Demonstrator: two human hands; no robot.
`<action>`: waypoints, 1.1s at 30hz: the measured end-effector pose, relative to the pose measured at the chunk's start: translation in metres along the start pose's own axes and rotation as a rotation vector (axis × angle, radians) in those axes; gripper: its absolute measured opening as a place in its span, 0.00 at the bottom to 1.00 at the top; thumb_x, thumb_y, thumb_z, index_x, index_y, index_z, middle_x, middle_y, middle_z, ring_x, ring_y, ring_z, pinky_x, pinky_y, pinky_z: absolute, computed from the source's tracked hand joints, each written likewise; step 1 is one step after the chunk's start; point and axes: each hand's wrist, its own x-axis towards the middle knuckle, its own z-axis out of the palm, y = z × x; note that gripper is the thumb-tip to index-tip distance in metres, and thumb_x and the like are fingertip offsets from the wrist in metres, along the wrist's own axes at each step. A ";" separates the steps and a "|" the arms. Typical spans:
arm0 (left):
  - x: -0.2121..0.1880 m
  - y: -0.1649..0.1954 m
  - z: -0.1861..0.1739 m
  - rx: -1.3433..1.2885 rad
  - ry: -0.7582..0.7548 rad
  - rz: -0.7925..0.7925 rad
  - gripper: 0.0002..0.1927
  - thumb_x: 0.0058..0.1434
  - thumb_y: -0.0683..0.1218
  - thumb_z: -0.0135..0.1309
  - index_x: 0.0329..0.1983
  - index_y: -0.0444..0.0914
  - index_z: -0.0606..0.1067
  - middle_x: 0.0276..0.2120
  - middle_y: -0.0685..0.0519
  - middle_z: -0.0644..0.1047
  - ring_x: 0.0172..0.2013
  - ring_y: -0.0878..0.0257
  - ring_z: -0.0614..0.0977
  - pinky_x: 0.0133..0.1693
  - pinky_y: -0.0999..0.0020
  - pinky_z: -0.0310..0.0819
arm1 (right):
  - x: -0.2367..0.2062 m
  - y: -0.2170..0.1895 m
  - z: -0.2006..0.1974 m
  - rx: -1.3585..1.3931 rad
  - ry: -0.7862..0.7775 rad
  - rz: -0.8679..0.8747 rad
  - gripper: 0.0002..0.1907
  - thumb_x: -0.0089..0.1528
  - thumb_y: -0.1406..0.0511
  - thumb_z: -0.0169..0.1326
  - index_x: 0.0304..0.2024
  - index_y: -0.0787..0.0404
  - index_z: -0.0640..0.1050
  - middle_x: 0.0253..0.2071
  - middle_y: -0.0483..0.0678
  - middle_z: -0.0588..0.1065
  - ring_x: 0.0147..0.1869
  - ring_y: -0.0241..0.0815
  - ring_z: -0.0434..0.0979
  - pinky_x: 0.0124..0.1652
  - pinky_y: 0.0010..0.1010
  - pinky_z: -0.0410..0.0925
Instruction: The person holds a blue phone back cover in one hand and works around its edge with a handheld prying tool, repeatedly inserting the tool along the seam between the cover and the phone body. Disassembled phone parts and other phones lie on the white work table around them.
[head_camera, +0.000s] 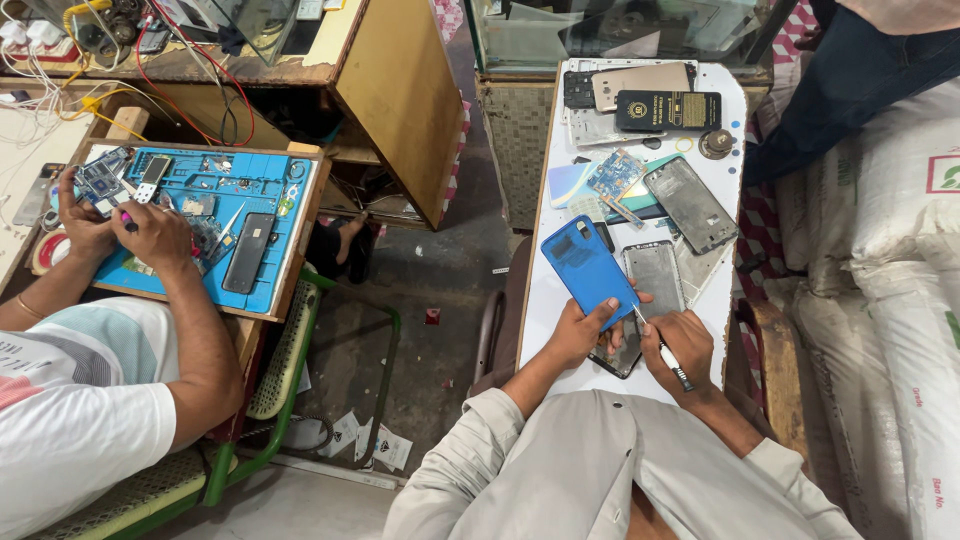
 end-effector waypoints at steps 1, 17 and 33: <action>0.000 0.000 0.000 0.002 0.002 -0.002 0.25 0.75 0.52 0.47 0.66 0.31 0.66 0.57 0.42 0.78 0.24 0.69 0.77 0.25 0.75 0.74 | 0.000 0.000 0.000 -0.001 -0.001 0.001 0.05 0.62 0.73 0.54 0.30 0.66 0.75 0.24 0.50 0.73 0.26 0.46 0.71 0.33 0.38 0.62; 0.000 0.001 0.001 0.000 0.012 -0.010 0.24 0.74 0.51 0.47 0.66 0.31 0.66 0.57 0.41 0.78 0.24 0.68 0.77 0.25 0.75 0.75 | -0.001 0.002 0.001 0.001 0.003 0.014 0.06 0.63 0.72 0.53 0.30 0.65 0.75 0.23 0.48 0.72 0.25 0.45 0.71 0.33 0.37 0.62; 0.002 -0.003 -0.001 -0.017 -0.003 0.003 0.24 0.75 0.50 0.47 0.67 0.31 0.65 0.57 0.41 0.78 0.24 0.68 0.77 0.25 0.74 0.76 | -0.001 0.002 0.000 0.001 -0.001 0.013 0.06 0.63 0.72 0.54 0.30 0.65 0.75 0.24 0.50 0.72 0.26 0.46 0.71 0.33 0.38 0.62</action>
